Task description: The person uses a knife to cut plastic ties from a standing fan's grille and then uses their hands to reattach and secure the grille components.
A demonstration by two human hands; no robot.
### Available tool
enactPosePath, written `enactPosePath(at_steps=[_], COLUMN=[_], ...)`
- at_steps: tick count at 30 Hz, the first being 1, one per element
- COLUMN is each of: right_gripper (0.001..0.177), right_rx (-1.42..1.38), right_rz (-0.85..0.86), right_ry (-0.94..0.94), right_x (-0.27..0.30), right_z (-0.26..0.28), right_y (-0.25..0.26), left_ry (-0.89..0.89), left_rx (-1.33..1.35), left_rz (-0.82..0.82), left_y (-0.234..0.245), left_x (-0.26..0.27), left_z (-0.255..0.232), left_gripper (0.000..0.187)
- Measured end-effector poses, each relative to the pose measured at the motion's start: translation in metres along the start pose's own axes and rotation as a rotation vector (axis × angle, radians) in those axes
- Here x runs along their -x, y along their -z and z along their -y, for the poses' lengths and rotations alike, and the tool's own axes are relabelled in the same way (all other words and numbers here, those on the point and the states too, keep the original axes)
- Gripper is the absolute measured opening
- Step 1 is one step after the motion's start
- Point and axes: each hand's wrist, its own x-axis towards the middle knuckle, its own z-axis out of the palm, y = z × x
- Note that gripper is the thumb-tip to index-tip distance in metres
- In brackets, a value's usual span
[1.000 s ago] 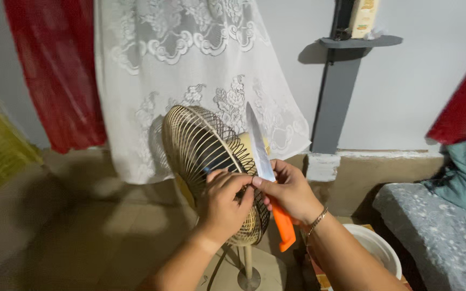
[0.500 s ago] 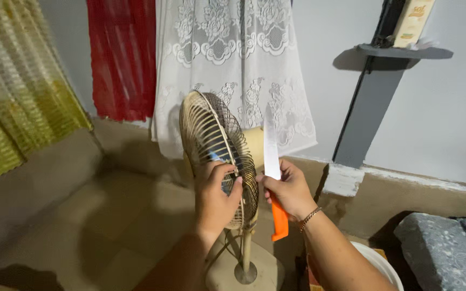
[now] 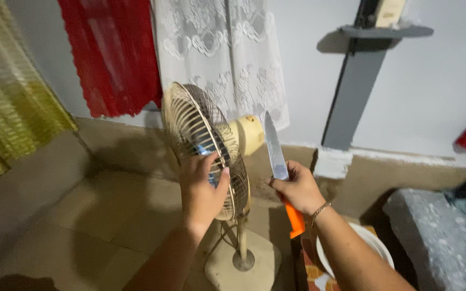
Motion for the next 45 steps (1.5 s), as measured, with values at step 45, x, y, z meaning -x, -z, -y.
enactPosePath(at_steps=[45], right_gripper=[0.014], right_rx=[0.47], right_rz=[-0.312], right_ry=[0.647], right_x=[0.024], right_z=[0.02], right_y=[-0.094], left_ry=[-0.113], left_rx=[-0.122], left_rz=[0.232], left_y=[0.005], left_x=[-0.02], left_z=[0.027], left_gripper=[0.014])
